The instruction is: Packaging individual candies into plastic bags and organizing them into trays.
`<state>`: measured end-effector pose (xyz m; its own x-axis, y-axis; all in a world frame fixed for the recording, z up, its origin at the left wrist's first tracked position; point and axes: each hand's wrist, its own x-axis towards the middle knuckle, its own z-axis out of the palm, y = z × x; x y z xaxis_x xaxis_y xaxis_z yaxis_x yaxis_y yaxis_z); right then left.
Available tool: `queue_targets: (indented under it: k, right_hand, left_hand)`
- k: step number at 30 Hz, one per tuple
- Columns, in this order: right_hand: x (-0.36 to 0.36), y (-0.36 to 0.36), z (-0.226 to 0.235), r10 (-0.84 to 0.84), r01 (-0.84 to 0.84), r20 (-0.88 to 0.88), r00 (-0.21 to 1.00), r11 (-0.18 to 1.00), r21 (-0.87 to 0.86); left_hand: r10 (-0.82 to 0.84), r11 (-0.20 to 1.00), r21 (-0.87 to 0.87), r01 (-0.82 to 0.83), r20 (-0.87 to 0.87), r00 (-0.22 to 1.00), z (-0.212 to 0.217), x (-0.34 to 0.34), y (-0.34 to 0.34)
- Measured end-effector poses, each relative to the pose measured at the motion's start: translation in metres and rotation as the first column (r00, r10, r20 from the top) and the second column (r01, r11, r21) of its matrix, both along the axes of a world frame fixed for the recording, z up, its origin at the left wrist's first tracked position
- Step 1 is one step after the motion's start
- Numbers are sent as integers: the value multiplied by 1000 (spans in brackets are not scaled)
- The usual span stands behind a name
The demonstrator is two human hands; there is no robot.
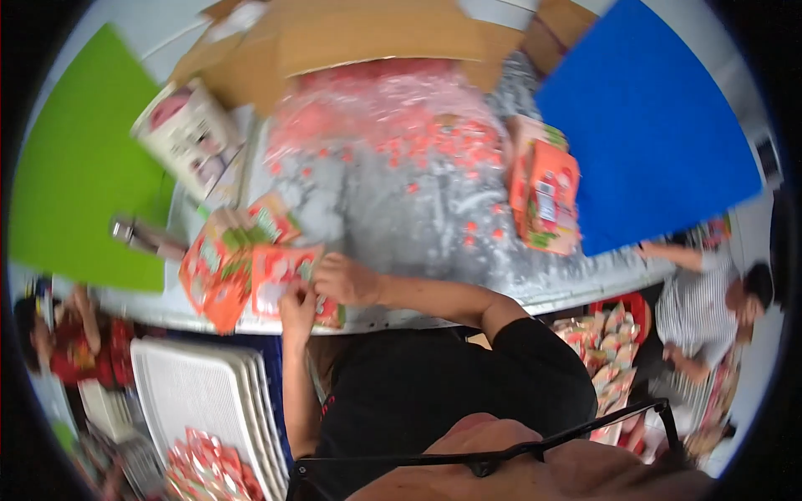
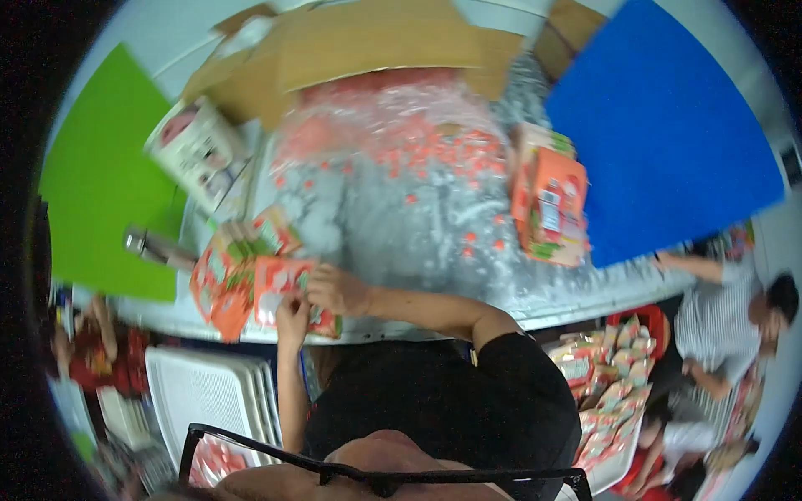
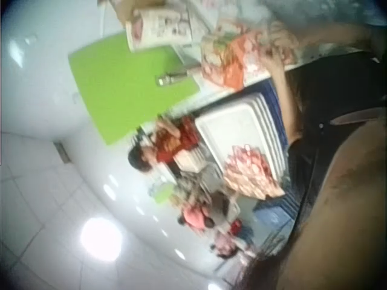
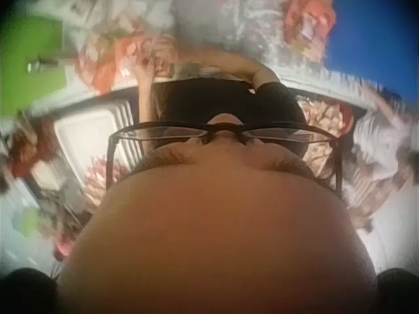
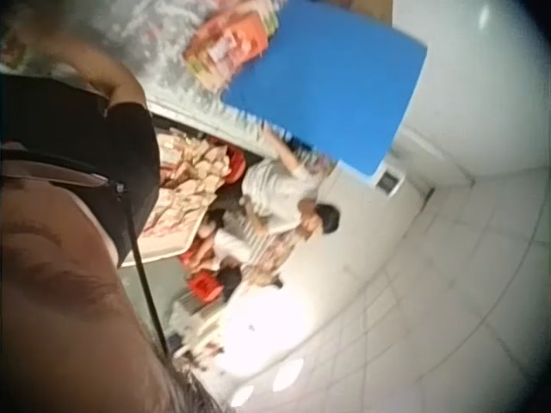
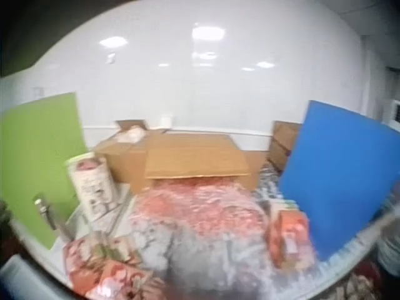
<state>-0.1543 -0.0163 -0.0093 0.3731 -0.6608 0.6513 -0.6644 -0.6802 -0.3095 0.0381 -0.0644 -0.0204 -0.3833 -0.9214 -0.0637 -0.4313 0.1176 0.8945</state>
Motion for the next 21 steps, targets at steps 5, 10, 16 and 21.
queue_targets:
  k: [5, 10, 16, 21]
  right_hand:
    - [-1, -3, -7, 109, -109, -1, 994, 994, -32]
    - [8, -27, -8, 65, -42, -170, 983, 989, 139]
    - [-3, -39, 17, 102, -90, -29, 994, 956, 280]
    - [-8, -28, 35, 155, -132, 88, 984, 965, -226]
  left_hand:
    - [-252, 937, -189, 293, 213, 944, 21, 1, -19]
    - [-26, 810, -498, 309, 496, 868, 37, -14, -9]
    - [-68, 855, -485, 184, 248, 966, 29, -17, -21]
    - [-352, 926, 129, 355, -44, 935, 40, 5, -55]
